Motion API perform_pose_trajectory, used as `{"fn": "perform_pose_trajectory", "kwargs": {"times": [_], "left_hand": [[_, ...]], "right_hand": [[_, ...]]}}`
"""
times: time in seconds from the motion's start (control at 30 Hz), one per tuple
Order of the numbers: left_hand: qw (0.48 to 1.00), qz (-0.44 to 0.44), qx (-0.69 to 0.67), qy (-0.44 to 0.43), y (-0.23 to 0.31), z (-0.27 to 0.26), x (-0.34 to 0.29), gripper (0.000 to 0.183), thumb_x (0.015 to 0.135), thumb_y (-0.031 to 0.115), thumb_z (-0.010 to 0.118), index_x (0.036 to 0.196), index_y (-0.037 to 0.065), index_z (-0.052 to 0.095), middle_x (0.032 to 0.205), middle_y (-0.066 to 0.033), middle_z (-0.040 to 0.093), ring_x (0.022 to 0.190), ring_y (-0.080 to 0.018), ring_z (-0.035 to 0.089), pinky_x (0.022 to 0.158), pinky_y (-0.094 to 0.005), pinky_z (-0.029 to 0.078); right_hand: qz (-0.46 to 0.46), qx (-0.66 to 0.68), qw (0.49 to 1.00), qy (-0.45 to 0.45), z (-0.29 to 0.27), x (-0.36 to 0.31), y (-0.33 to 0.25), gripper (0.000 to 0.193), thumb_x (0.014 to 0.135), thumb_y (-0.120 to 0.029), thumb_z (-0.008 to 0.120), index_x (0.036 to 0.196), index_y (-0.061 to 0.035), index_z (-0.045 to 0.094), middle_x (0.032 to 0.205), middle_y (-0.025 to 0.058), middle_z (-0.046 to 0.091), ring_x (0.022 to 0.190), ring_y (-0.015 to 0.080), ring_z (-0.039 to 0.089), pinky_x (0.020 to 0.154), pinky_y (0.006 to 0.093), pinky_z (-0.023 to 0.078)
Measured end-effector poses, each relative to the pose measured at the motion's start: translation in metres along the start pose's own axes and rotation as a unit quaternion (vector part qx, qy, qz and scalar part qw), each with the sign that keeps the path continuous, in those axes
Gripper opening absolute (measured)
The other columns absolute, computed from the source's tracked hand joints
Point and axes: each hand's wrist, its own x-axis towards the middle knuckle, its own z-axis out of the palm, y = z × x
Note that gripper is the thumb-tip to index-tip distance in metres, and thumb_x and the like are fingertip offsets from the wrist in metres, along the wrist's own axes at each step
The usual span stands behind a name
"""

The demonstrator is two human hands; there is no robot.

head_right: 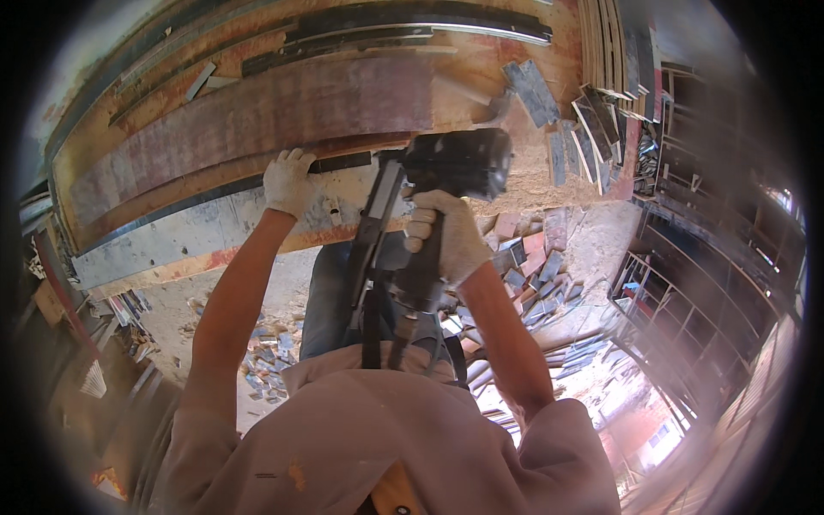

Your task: The person assembles a wooden structure by placing planks onto a frame and securing them with a nail gun. They repeatedly pick up planks, align them, and drive nails into the wood.

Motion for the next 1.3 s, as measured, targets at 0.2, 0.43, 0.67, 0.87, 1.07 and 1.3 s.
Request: {"fn": "perform_pose_trajectory", "kwargs": {"times": [0.2, 0.43, 0.67, 0.87, 1.07, 1.3], "left_hand": [[0.999, 0.000, -0.002, -0.046, 0.003, -0.007, 0.002, 0.029, 0.079, 0.026, 0.072, 0.105, 0.014, 0.071, 0.106, -0.0053, 0.066, 0.111, -0.0266, 0.060, 0.090, -0.0434, 0.049], [0.999, 0.015, 0.005, -0.039, -0.008, 0.003, 0.002, 0.028, 0.081, 0.023, 0.071, 0.108, 0.015, 0.070, 0.109, -0.0057, 0.066, 0.110, -0.0276, 0.062, 0.090, -0.0433, 0.051], [0.998, 0.011, -0.069, -0.003, -0.107, -0.033, -0.043, 0.040, 0.079, 0.025, 0.073, 0.118, 0.013, 0.071, 0.119, -0.0079, 0.068, 0.114, -0.0306, 0.062, 0.095, -0.0442, 0.052], [0.999, -0.023, 0.008, -0.035, -0.180, -0.038, -0.067, 0.039, 0.078, 0.024, 0.074, 0.115, 0.012, 0.072, 0.121, -0.0094, 0.066, 0.118, -0.0314, 0.060, 0.096, -0.0449, 0.052], [1.000, -0.015, -0.022, 0.002, -0.176, -0.039, -0.065, 0.032, 0.078, 0.019, 0.070, 0.108, 0.011, 0.074, 0.112, -0.0093, 0.067, 0.113, -0.0308, 0.061, 0.093, -0.0452, 0.053], [0.999, -0.032, -0.014, 0.017, -0.171, -0.042, -0.066, 0.027, 0.076, 0.015, 0.065, 0.101, 0.012, 0.074, 0.110, -0.0085, 0.068, 0.109, -0.0310, 0.063, 0.091, -0.0442, 0.054]], "right_hand": [[-0.014, 0.003, 0.999, 0.048, 0.023, 0.027, 0.038, 0.019, 0.093, -0.011, 0.056, 0.109, -0.0008, 0.060, 0.062, -0.0079, 0.032, 0.051, 0.0071, 0.032, 0.050, 0.0268, 0.032], [-0.067, -0.037, 0.993, 0.092, 0.038, 0.035, 0.061, 0.010, 0.090, -0.010, 0.058, 0.098, -0.0027, 0.057, 0.063, -0.0041, 0.039, 0.050, 0.0106, 0.039, 0.049, 0.0314, 0.042], [-0.105, -0.025, 0.986, 0.128, 0.047, 0.035, 0.069, 0.010, 0.088, -0.008, 0.058, 0.097, -0.0039, 0.058, 0.061, -0.0058, 0.035, 0.050, 0.0092, 0.035, 0.050, 0.0286, 0.037], [-0.113, -0.017, 0.988, 0.106, 0.060, 0.032, 0.085, 0.010, 0.088, -0.009, 0.058, 0.098, -0.0052, 0.058, 0.062, -0.0066, 0.034, 0.050, 0.0087, 0.034, 0.050, 0.0280, 0.036], [-0.097, -0.053, 0.991, 0.074, 0.079, 0.037, 0.110, 0.006, 0.089, -0.009, 0.059, 0.092, -0.0066, 0.056, 0.061, -0.0054, 0.036, 0.050, 0.0108, 0.038, 0.048, 0.0299, 0.039], [-0.088, -0.082, 0.991, 0.053, 0.086, 0.049, 0.111, 0.011, 0.090, -0.009, 0.056, 0.080, -0.0101, 0.052, 0.060, -0.0029, 0.040, 0.048, 0.0136, 0.042, 0.047, 0.0325, 0.043]]}}
